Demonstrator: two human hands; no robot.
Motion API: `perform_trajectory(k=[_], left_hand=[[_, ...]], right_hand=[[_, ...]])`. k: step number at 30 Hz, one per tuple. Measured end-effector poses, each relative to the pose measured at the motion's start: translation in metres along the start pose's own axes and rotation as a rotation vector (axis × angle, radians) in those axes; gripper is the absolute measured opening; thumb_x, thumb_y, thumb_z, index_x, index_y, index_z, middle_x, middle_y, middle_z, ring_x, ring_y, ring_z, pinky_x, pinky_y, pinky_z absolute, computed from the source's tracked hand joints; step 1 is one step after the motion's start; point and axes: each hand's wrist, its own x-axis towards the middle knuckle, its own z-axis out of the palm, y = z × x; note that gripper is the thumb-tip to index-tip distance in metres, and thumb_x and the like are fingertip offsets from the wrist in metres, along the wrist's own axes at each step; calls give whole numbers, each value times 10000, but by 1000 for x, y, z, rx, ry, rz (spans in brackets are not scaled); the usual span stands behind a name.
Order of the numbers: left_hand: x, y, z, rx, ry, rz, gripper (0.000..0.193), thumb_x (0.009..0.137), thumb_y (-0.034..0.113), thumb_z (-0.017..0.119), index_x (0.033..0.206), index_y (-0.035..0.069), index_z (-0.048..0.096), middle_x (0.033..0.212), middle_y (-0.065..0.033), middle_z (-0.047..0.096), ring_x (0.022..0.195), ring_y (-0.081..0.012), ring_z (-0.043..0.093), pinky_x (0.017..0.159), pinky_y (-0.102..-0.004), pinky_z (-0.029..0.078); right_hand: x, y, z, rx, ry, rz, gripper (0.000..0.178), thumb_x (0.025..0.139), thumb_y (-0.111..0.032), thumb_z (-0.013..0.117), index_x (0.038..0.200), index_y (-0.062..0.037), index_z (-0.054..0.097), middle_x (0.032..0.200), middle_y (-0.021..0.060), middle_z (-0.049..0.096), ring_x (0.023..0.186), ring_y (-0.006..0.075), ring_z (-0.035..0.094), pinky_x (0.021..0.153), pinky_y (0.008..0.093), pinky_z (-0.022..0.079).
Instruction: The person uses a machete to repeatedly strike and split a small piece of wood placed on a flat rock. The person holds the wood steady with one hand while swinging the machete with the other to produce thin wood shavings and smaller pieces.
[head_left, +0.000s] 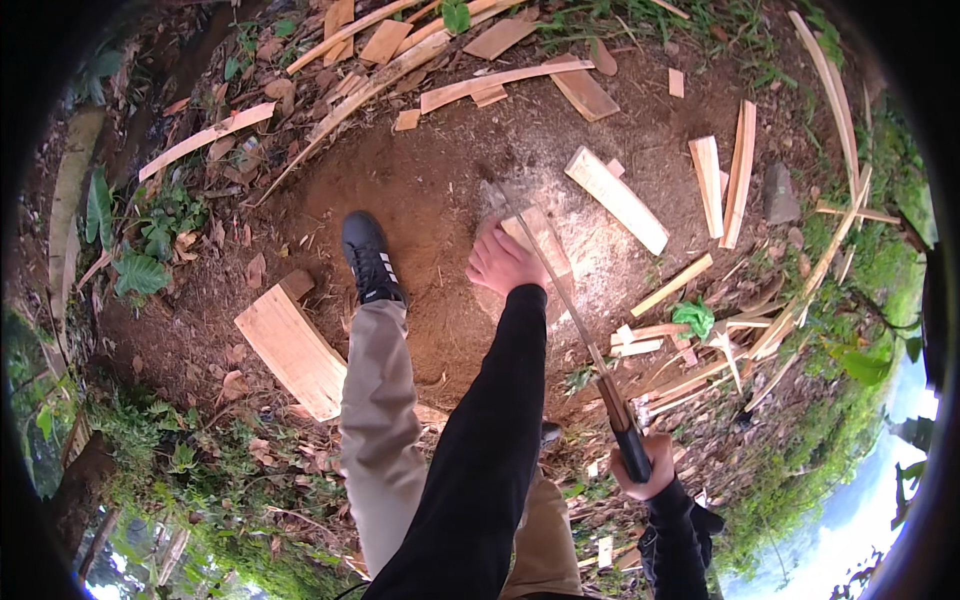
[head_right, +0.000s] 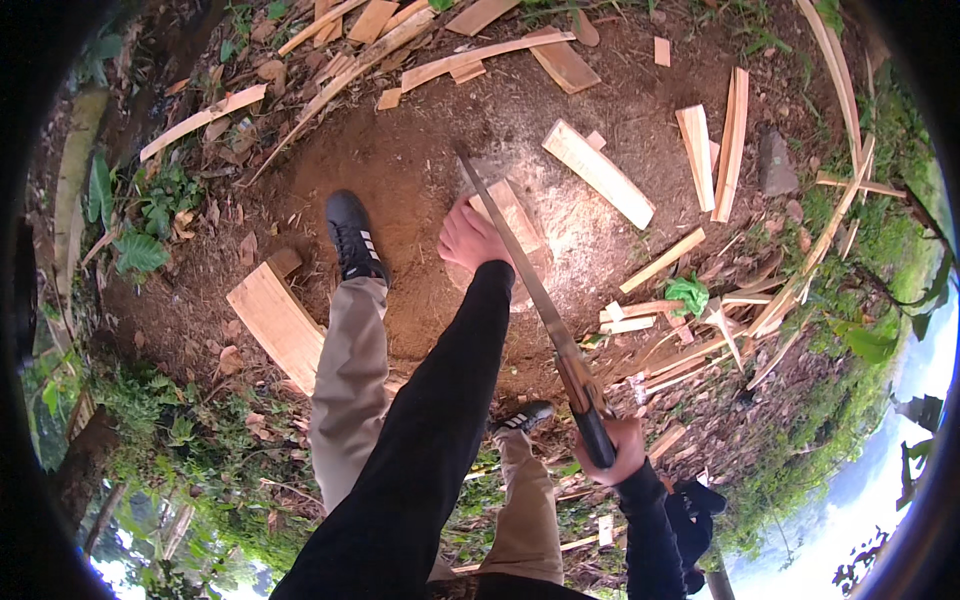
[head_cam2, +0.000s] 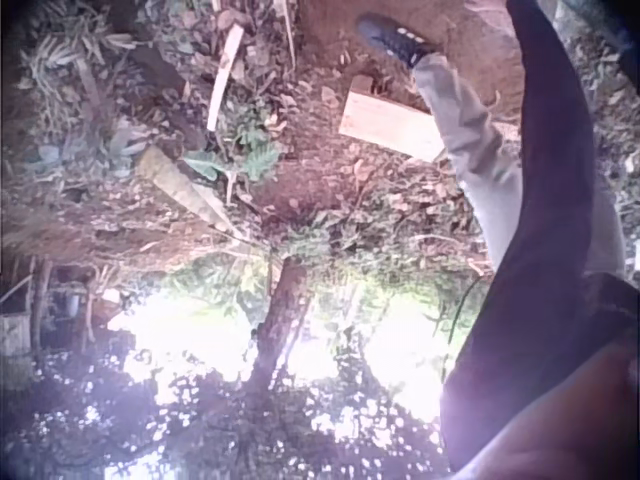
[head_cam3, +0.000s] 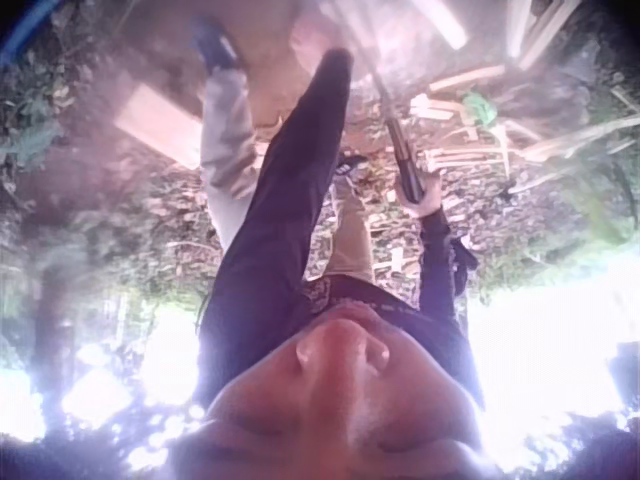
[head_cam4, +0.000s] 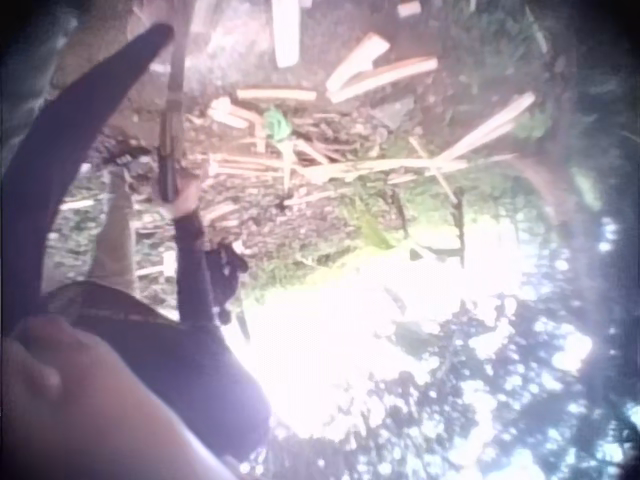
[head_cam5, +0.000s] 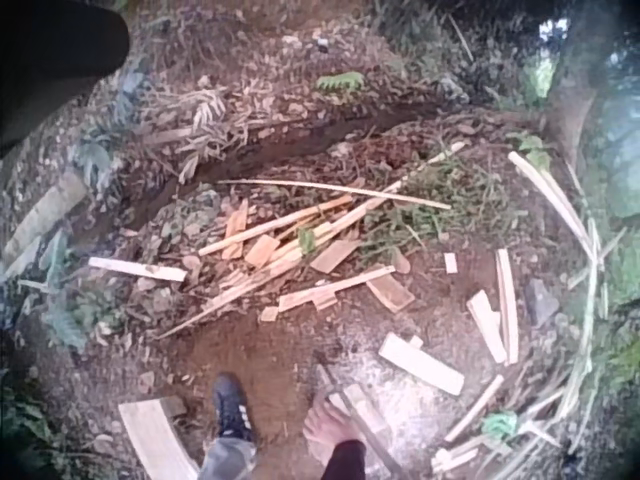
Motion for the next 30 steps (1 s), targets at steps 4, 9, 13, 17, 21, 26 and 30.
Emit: perform_trajectory(k=[4, 9, 13, 17, 21, 26, 30], left_hand=[[-6, -5, -10, -43, -79, -7, 337, 1012, 324, 331, 1208, 197, 574, 1125, -2, 628, 1082, -231, 550, 945, -489, 311], [-3, -5, -15, -69, -84, 95, 348, 1036, 301, 264, 1195, 173, 546, 1136, -34, 617, 1139, -241, 540, 991, -553, 281], [-4, -5, -10, -99, -74, 93, 346, 1035, 318, 263, 1136, 167, 557, 1090, -63, 627, 1089, -258, 563, 999, -526, 284], [-5, -7, -11, -172, -118, 41, 341, 1030, 305, 284, 1112, 155, 579, 1021, -83, 646, 959, -276, 592, 992, -461, 290], [4, -6, -7, -176, -26, 95, 340, 1028, 314, 293, 1106, 168, 590, 982, -57, 660, 926, -278, 603, 946, -454, 312], [-4, -11, -2, -154, -121, 56, 340, 1023, 334, 300, 1103, 181, 593, 1012, -35, 659, 933, -280, 600, 916, -452, 328], [-4, -10, -6, -94, -124, 22, 335, 1023, 275, 292, 1116, 132, 581, 1013, -97, 634, 975, -290, 575, 988, -456, 293]], right_hand=[[80, -21, 18, 114, 38, -114, 139, 723, -109, 693, 667, -29, 594, 535, 101, 580, 447, 169, 586, 447, 309, 453], [-17, -1, -1, 69, -19, 21, 123, 700, -56, 665, 612, -37, 582, 481, 63, 519, 428, 132, 557, 440, 290, 432], [29, 1, 11, 10, 72, -77, 113, 685, -77, 678, 612, -49, 597, 485, 80, 537, 416, 178, 560, 446, 302, 445], [45, 15, 3, 100, -24, -46, 135, 689, -81, 701, 604, -54, 599, 496, 75, 550, 426, 172, 558, 447, 301, 439], [-18, 13, -6, 114, 57, -53, 205, 702, -45, 648, 548, -58, 512, 471, 10, 485, 387, 109, 471, 408, 287, 371], [67, 1, 25, -56, 337, -345, 178, 711, -54, 708, 633, -46, 547, 501, 52, 492, 423, 167, 484, 433, 328, 369], [-17, 13, -3, 166, 3, -53, 270, 715, 4, 651, 533, -72, 466, 460, 17, 475, 377, 109, 451, 387, 284, 324]])
